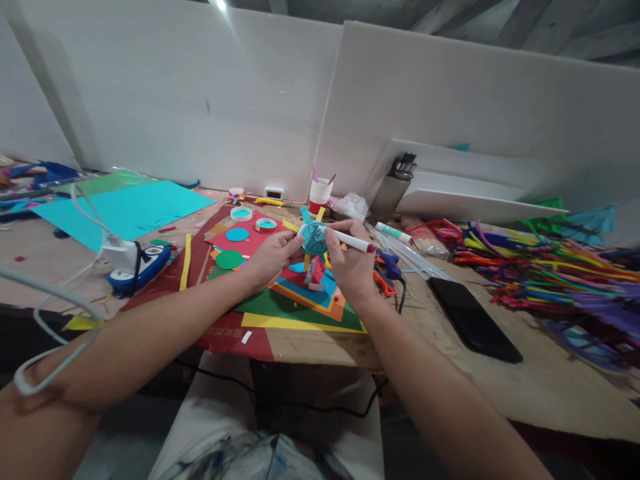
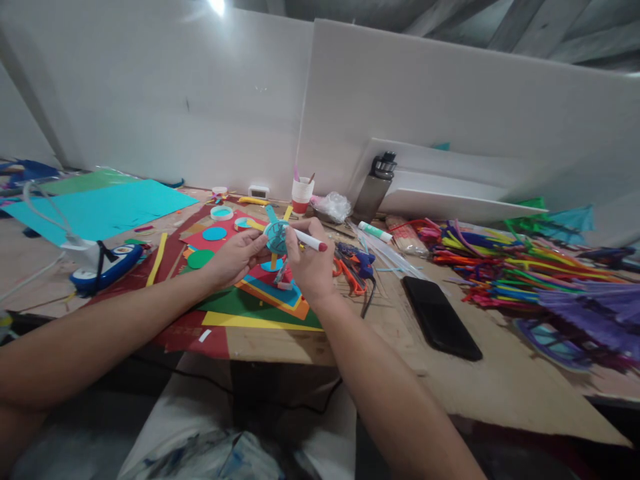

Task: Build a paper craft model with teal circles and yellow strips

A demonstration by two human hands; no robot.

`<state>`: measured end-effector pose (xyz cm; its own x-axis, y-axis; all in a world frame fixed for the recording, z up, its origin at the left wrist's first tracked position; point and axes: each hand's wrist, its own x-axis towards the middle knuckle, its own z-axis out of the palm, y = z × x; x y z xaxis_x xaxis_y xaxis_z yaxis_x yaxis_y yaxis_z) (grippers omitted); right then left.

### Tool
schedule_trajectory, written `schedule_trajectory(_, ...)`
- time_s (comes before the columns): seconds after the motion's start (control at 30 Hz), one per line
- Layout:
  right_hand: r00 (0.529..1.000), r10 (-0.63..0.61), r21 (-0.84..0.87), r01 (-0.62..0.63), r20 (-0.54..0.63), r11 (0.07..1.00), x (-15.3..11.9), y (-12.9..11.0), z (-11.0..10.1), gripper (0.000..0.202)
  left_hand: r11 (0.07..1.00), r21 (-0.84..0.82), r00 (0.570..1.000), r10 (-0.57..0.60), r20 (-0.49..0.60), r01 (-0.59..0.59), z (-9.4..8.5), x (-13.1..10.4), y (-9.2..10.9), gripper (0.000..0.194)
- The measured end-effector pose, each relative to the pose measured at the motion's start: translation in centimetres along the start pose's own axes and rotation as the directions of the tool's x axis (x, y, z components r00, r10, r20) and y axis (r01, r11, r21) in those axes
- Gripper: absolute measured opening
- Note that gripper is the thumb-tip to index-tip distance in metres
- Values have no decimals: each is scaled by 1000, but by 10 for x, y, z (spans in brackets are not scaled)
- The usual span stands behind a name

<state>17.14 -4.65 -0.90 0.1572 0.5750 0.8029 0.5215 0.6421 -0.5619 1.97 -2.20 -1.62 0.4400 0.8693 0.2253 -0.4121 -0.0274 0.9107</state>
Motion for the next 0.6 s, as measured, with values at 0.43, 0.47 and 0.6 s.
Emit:
schedule_trajectory(0.43, 999, 42, -13, -42, -33, 999, 2, 2, -2, 14, 1000, -6, 1000, 5, -10, -5, 0, 0, 1, 36)
schedule_trajectory(0.47, 999, 40, -12, -41, -34, 999, 2, 2, -2, 14, 1000, -9, 1000, 4, -9, -4, 0, 0, 1, 36)
schedule_trajectory(0.6, 999, 38, 2, -38, -26, 999, 2, 2, -2, 13, 1000, -12, 1000, -2, -1, 2, -1, 0, 1, 37)
